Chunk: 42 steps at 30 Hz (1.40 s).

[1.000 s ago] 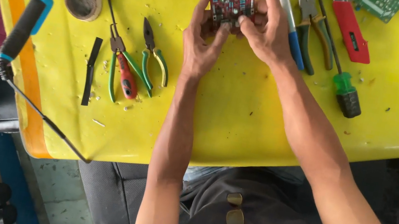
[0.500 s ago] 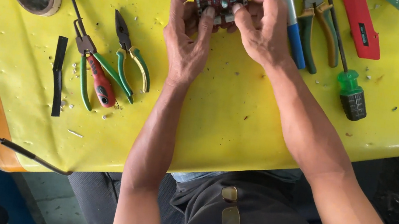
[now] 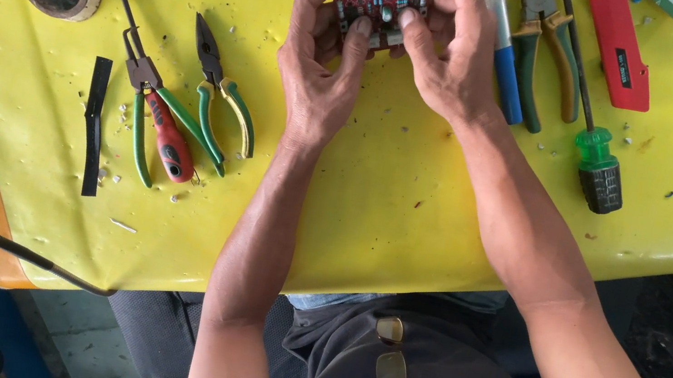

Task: The person holds a small red circuit board with both hands, turning it over and manipulating components on its surface. Various tools and other circuit boards are visible on the yellow workbench.

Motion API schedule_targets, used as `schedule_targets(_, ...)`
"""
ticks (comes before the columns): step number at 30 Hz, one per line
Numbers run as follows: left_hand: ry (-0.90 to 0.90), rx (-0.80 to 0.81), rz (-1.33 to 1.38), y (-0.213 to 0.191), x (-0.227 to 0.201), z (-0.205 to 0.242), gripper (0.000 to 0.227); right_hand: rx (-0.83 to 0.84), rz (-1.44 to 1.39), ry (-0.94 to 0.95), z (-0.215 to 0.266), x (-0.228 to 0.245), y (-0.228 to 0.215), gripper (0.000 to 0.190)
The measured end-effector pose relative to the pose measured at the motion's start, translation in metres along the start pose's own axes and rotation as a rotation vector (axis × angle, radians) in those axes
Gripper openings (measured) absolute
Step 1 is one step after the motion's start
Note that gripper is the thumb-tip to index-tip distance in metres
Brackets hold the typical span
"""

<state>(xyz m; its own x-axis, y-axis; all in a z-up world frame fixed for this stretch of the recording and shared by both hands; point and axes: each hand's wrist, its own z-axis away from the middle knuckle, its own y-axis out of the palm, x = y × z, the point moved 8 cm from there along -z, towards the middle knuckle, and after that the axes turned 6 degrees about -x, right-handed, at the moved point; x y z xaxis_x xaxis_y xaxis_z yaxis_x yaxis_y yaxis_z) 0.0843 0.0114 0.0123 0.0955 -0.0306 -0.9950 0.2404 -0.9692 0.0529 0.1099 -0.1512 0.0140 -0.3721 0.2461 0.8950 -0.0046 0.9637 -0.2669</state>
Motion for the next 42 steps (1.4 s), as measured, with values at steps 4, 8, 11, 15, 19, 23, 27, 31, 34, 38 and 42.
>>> schedule_targets(4,0.004,0.022,-0.018,0.001,-0.002,-0.001,0.035,-0.051,0.003,0.044,0.004,-0.016,-0.004,0.036)
schedule_targets(8,-0.003,-0.017,0.016,0.001,-0.003,-0.001,0.035,-0.005,-0.088,0.060,-0.002,0.000,0.001,0.039)
schedule_targets(11,-0.027,-0.025,0.070,0.001,-0.003,-0.001,0.031,0.002,-0.114,0.079,-0.002,0.002,0.003,0.039)
schedule_targets(15,-0.010,-0.047,0.080,0.000,-0.008,-0.002,0.023,0.043,-0.145,0.051,-0.003,0.010,0.005,0.043)
schedule_targets(19,-0.031,-0.028,0.102,0.000,-0.006,-0.002,0.024,0.036,-0.202,0.046,0.003,-0.009,0.003,0.049)
schedule_targets(23,-0.026,0.015,0.116,0.003,-0.005,-0.002,0.023,0.029,-0.190,0.108,0.000,-0.004,0.004,0.040)
schedule_targets(27,-0.043,-0.023,0.103,0.002,-0.008,-0.003,0.017,0.014,-0.165,0.059,-0.002,0.005,0.004,0.040)
schedule_targets(31,0.028,0.051,0.136,0.005,0.000,-0.001,0.036,-0.011,-0.191,0.062,-0.001,0.004,0.003,0.043)
schedule_targets(34,0.015,0.044,0.115,0.004,-0.002,-0.001,0.026,-0.009,-0.169,0.023,-0.002,0.008,0.002,0.042)
schedule_targets(38,0.018,0.023,0.110,0.003,0.000,-0.001,0.024,0.010,-0.170,0.023,-0.003,0.011,0.004,0.040)
schedule_targets(42,0.022,-0.001,0.069,0.002,-0.005,-0.002,0.020,0.028,-0.121,0.029,-0.006,0.019,0.005,0.037)
